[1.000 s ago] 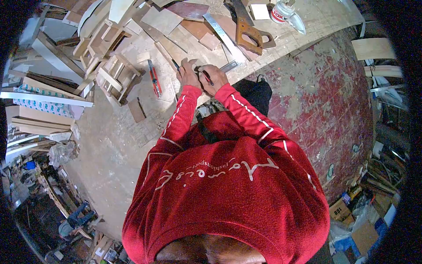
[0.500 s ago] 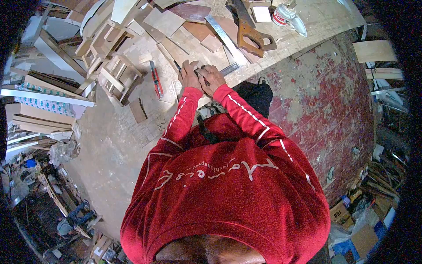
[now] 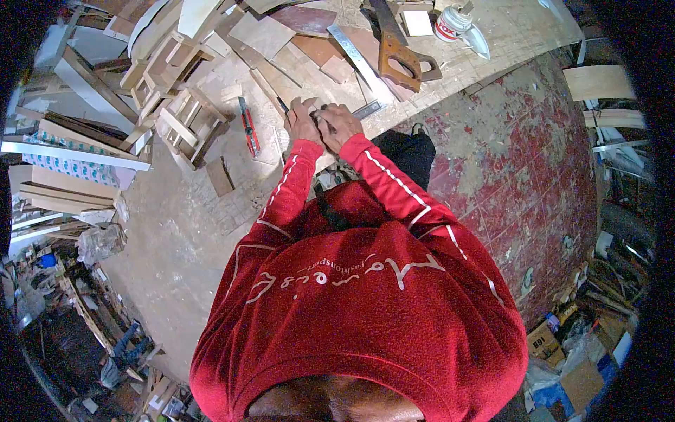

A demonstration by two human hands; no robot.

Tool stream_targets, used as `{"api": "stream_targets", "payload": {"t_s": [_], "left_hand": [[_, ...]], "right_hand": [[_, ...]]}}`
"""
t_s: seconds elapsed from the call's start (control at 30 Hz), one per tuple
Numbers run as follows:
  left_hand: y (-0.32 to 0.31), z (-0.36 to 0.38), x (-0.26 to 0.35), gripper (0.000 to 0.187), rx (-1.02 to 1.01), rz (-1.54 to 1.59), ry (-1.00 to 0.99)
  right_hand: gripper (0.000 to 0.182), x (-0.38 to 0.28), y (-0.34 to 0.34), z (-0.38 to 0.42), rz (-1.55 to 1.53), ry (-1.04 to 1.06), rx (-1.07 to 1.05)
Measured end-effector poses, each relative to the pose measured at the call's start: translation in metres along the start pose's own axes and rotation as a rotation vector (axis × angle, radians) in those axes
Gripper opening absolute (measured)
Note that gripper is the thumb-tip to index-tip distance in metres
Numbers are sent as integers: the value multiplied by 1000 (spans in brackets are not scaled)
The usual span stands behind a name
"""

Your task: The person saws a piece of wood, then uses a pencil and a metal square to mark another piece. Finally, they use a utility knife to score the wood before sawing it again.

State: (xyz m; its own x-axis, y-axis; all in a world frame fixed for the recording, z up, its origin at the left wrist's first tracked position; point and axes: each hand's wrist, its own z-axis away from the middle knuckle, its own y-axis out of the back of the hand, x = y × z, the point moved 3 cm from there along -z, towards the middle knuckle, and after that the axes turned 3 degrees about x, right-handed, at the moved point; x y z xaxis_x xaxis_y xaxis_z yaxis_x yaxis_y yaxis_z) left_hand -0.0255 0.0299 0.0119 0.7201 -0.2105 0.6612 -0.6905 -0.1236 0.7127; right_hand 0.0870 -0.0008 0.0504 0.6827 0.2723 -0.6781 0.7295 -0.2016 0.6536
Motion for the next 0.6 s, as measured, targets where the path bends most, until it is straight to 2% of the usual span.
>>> {"api": "stream_targets", "payload": {"t_s": [0.07,0.23,0.3,0.4,0.53,0.6], "left_hand": [[14,1,16,74,-21,19,27],[21,0,20,81,-112,-82,19],[23,0,24,82,-118,-39,31],[25,2,30,85,-112,-65,76],[18,3,22,90,-163,-115,80],[14,5,20,92,-90,-228,26]], "right_hand": [[20,-1,15,5,-121,-18,56],[19,-10,35,22,-186,22,85],[17,-12,37,27,-101,-103,152],[15,-7,36,30,-75,-198,92],[20,-1,28,29,-125,-208,54],[23,3,23,26,-120,-249,2]]}}
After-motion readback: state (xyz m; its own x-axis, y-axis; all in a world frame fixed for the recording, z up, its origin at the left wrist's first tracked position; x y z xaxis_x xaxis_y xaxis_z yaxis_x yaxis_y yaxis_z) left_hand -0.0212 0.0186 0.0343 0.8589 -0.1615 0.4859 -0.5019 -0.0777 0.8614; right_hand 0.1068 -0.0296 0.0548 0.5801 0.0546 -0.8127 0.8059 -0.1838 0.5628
